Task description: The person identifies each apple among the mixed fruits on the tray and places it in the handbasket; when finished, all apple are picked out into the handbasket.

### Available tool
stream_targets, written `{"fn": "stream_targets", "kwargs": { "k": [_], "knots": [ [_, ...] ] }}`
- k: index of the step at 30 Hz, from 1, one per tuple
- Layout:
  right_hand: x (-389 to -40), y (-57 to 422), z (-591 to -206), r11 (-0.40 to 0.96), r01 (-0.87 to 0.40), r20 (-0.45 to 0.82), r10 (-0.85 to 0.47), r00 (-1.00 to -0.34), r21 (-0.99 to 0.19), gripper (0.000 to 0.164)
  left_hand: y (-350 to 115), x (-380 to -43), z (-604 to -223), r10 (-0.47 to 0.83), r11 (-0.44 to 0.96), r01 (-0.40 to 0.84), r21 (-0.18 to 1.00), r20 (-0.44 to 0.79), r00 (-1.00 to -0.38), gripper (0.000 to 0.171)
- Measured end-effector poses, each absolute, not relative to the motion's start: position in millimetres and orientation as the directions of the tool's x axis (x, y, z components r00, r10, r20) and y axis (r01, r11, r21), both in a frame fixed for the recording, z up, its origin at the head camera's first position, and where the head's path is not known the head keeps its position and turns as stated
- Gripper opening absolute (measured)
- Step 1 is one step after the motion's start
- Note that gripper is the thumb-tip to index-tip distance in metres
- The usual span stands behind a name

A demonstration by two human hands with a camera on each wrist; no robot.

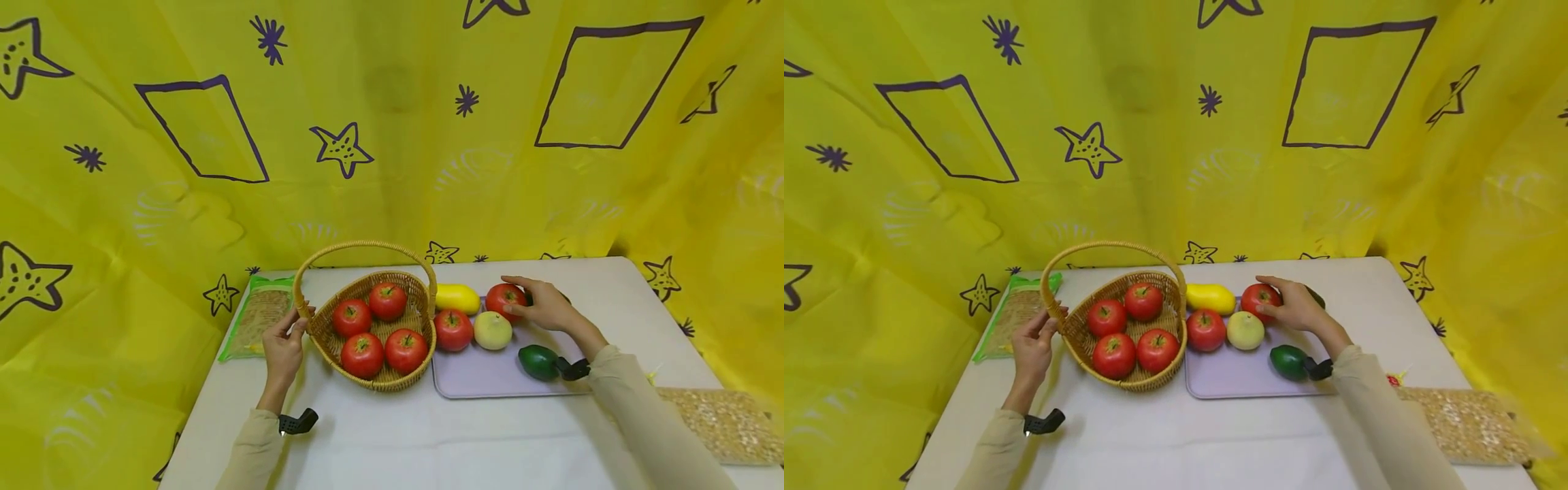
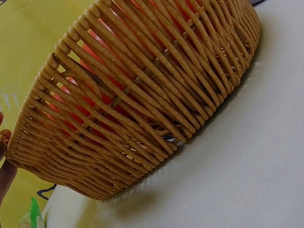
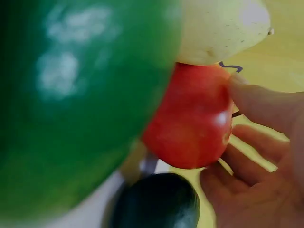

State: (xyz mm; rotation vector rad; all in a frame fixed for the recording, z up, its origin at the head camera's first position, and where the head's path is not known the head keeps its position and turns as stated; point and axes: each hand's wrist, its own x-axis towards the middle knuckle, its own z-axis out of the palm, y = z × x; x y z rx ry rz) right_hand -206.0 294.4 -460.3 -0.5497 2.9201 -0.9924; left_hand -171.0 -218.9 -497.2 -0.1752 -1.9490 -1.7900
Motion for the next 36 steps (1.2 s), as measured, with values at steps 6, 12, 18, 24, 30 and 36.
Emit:
{"fn": "stream_targets", "kwargs": {
  "k": [6,12,18,24,30,36],
  "knots": [
    [-212,294,-462,0.758,-0.309,0.051,-0.344,-0.938,-0.574,0.060,-219,-171,-496,-0.229,0.122,0.412,0.903,0.430,-0.873,0.032],
    [-210,295,-460,0.752,-0.342,0.030,-0.395,-0.918,-0.563,0.072,-218,-171,-496,-0.221,0.114,0.414,0.903,0.430,-0.876,0.031],
    [-211,291,-454,0.761,-0.365,-0.018,-0.442,-0.897,-0.537,0.079,-219,-168,-496,-0.232,0.122,0.412,0.903,0.430,-0.873,0.033],
    [-214,288,-451,0.782,-0.338,-0.058,-0.428,-0.902,-0.524,0.084,-217,-172,-495,-0.230,0.092,0.414,0.906,0.424,-0.876,0.033],
    [-217,283,-455,0.773,-0.335,-0.060,-0.432,-0.900,-0.539,0.082,-218,-170,-495,-0.234,0.109,0.414,0.904,0.428,-0.873,0.032],
    [-221,282,-453,0.790,-0.319,-0.064,-0.410,-0.910,-0.523,0.082,-218,-171,-496,-0.222,0.122,0.420,0.900,0.437,-0.872,0.033]
  ]
}}
